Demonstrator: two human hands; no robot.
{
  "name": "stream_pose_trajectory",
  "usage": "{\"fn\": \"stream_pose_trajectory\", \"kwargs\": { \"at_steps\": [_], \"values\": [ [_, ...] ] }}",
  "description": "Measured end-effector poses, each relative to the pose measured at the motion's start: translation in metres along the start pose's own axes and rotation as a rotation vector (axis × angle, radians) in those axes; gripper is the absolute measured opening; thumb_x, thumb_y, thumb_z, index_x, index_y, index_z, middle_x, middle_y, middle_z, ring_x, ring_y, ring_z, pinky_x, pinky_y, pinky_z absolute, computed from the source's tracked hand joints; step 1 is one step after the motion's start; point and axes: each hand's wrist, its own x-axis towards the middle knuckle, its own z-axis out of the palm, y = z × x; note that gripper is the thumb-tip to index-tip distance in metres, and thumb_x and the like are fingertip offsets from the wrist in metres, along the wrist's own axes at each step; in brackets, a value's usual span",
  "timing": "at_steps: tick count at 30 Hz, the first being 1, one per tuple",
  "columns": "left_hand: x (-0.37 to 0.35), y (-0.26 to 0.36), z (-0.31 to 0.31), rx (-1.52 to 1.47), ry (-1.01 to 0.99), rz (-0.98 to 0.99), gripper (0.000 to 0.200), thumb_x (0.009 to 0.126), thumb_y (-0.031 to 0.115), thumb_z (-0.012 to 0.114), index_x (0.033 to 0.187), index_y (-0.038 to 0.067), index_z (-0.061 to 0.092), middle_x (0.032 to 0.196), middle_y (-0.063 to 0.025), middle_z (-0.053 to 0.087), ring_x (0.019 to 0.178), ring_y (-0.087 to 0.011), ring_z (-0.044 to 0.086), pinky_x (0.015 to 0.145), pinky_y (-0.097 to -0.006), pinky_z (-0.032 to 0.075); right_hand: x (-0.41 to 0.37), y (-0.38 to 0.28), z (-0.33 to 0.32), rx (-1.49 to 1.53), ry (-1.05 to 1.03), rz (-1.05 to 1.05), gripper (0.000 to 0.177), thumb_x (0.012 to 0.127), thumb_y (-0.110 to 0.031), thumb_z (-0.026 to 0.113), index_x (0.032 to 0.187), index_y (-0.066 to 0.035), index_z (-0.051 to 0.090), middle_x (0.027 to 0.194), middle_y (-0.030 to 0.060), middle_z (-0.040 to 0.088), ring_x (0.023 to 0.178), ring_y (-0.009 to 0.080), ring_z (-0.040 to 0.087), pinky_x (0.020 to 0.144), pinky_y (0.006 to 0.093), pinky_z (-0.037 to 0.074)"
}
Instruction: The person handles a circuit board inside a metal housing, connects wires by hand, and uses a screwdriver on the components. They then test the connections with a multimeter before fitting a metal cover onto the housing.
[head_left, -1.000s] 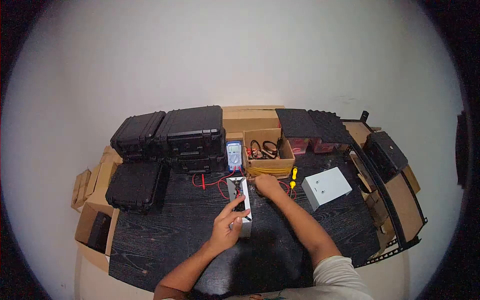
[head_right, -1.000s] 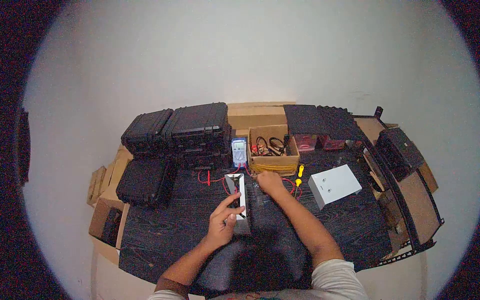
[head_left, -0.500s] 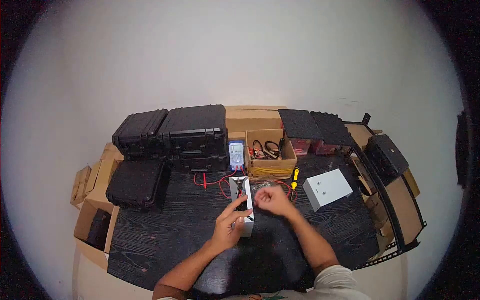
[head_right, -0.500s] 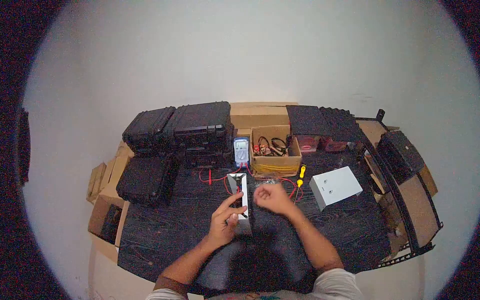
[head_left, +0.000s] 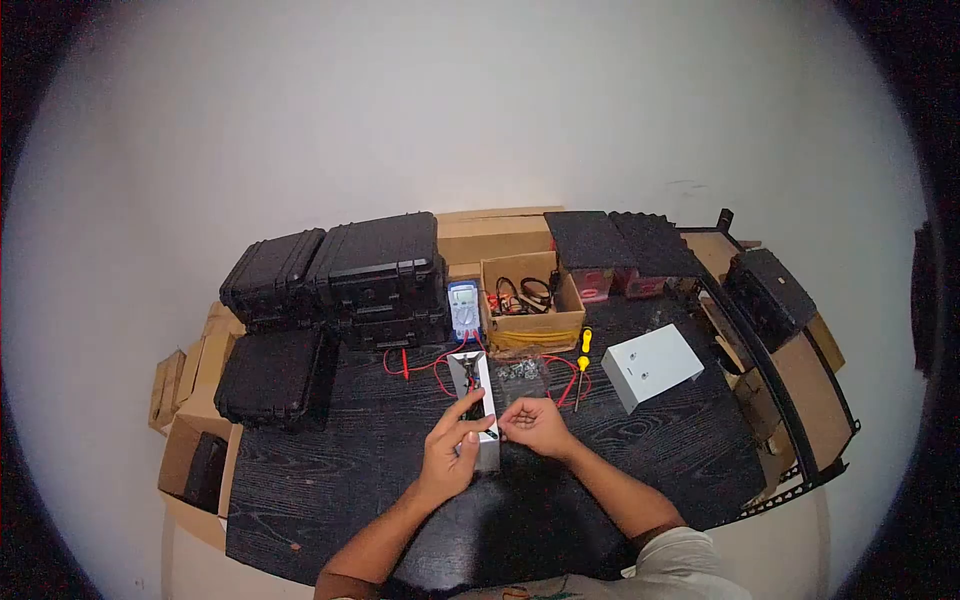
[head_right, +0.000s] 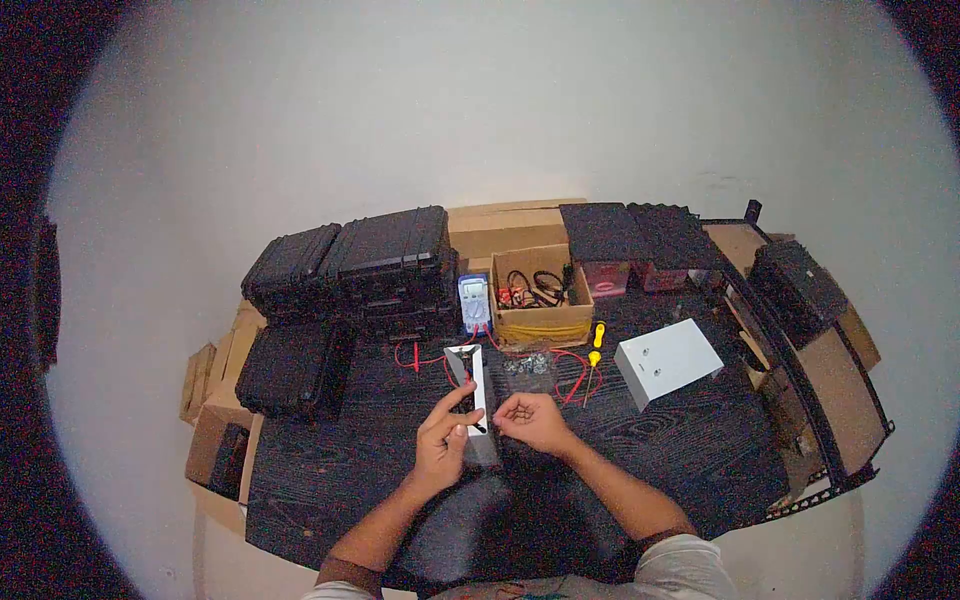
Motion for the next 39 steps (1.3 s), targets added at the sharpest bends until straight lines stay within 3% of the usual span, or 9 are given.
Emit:
{"fn": "stream_pose_trajectory", "kwargs": {
  "at_steps": [6, 14, 20, 24, 29, 32, 35, 38, 39],
  "values": [
    [0.000, 0.000, 0.000, 0.008, 0.007, -0.002, 0.035, 0.107, 0.021, 0.049, 0.115, -0.003, 0.073, 0.145, -0.0273, 0.057, 0.135, -0.0395, 0.057, 0.112, -0.0469, 0.043, 0.003, -0.003, -0.005, 0.056, -0.074, 0.099, 0.012, 0.095, -0.002, 0.072, 0.106, 0.000, 0.068, 0.089, 0.0047, 0.071, 0.078, 0.0122, 0.070, 0.069, 0.0258, 0.057],
    [0.000, 0.000, 0.000, -0.003, 0.005, 0.009, 0.037, 0.108, 0.024, 0.049, 0.115, -0.003, 0.073, 0.145, -0.0280, 0.057, 0.133, -0.0399, 0.058, 0.111, -0.0465, 0.044, 0.003, -0.004, -0.004, 0.075, -0.084, 0.070, 0.010, 0.097, -0.004, 0.071, 0.106, 0.000, 0.069, 0.090, 0.0055, 0.072, 0.076, 0.0119, 0.068, 0.069, 0.0260, 0.057],
    [0.000, 0.001, 0.000, -0.007, 0.004, 0.004, 0.037, 0.108, 0.025, 0.049, 0.116, -0.002, 0.073, 0.145, -0.0286, 0.056, 0.134, -0.0402, 0.057, 0.111, -0.0466, 0.043, -0.002, -0.032, 0.000, -0.466, -0.069, -0.068, 0.012, 0.097, -0.009, 0.071, 0.104, 0.000, 0.069, 0.088, 0.0041, 0.072, 0.073, 0.0099, 0.065, 0.068, 0.0277, 0.053],
    [0.001, 0.001, -0.002, -0.012, -0.002, 0.033, 0.029, 0.104, 0.013, 0.052, 0.118, -0.003, 0.072, 0.146, -0.0286, 0.056, 0.134, -0.0408, 0.057, 0.112, -0.0461, 0.043, -0.003, -0.044, 0.006, -0.605, -0.116, -0.265, 0.011, 0.094, -0.009, 0.068, 0.100, -0.001, 0.067, 0.083, 0.0074, 0.067, 0.072, 0.0144, 0.064, 0.068, 0.0319, 0.052],
    [0.001, 0.001, -0.001, -0.016, -0.009, 0.028, 0.031, 0.105, 0.017, 0.052, 0.117, -0.003, 0.073, 0.146, -0.0285, 0.056, 0.134, -0.0409, 0.057, 0.112, -0.0465, 0.043, -0.001, -0.052, 0.004, -0.866, -0.209, -0.451, 0.009, 0.087, -0.008, 0.067, 0.094, -0.003, 0.063, 0.078, 0.0098, 0.061, 0.069, 0.0209, 0.063, 0.066, 0.0346, 0.052],
    [0.001, 0.000, -0.001, -0.016, -0.009, 0.023, 0.031, 0.106, 0.017, 0.052, 0.117, -0.003, 0.073, 0.146, -0.0283, 0.056, 0.134, -0.0409, 0.057, 0.112, -0.0465, 0.043, -0.008, -0.069, 0.017, -0.695, -0.032, -0.141, 0.010, 0.086, -0.011, 0.066, 0.093, -0.004, 0.063, 0.077, 0.0097, 0.061, 0.070, 0.0233, 0.064, 0.067, 0.0374, 0.052],
    [0.000, 0.000, -0.001, -0.008, -0.008, 0.015, 0.032, 0.105, 0.017, 0.051, 0.117, -0.003, 0.073, 0.146, -0.0281, 0.056, 0.134, -0.0406, 0.057, 0.112, -0.0464, 0.043, -0.008, -0.064, 0.017, -0.713, -0.069, -0.265, 0.009, 0.085, -0.007, 0.066, 0.091, -0.002, 0.060, 0.076, 0.0109, 0.059, 0.066, 0.0223, 0.061, 0.062, 0.0353, 0.050],
    [0.000, -0.002, -0.001, 0.001, -0.005, 0.025, 0.032, 0.105, 0.017, 0.052, 0.117, -0.003, 0.073, 0.146, -0.0279, 0.056, 0.134, -0.0404, 0.057, 0.112, -0.0463, 0.043, -0.004, -0.056, 0.002, -0.954, -0.299, -0.298, 0.008, 0.084, -0.007, 0.066, 0.089, -0.003, 0.060, 0.073, 0.0095, 0.059, 0.063, 0.0201, 0.061, 0.062, 0.0339, 0.050],
    [0.000, -0.002, -0.001, 0.005, -0.002, 0.031, 0.032, 0.105, 0.017, 0.052, 0.117, -0.002, 0.073, 0.146, -0.0279, 0.056, 0.134, -0.0404, 0.057, 0.112, -0.0463, 0.043, -0.005, -0.059, 0.005, -0.901, -0.227, -0.258, 0.008, 0.084, -0.006, 0.065, 0.089, -0.004, 0.060, 0.072, 0.0092, 0.059, 0.062, 0.0204, 0.060, 0.061, 0.0344, 0.049]
  ]
}}
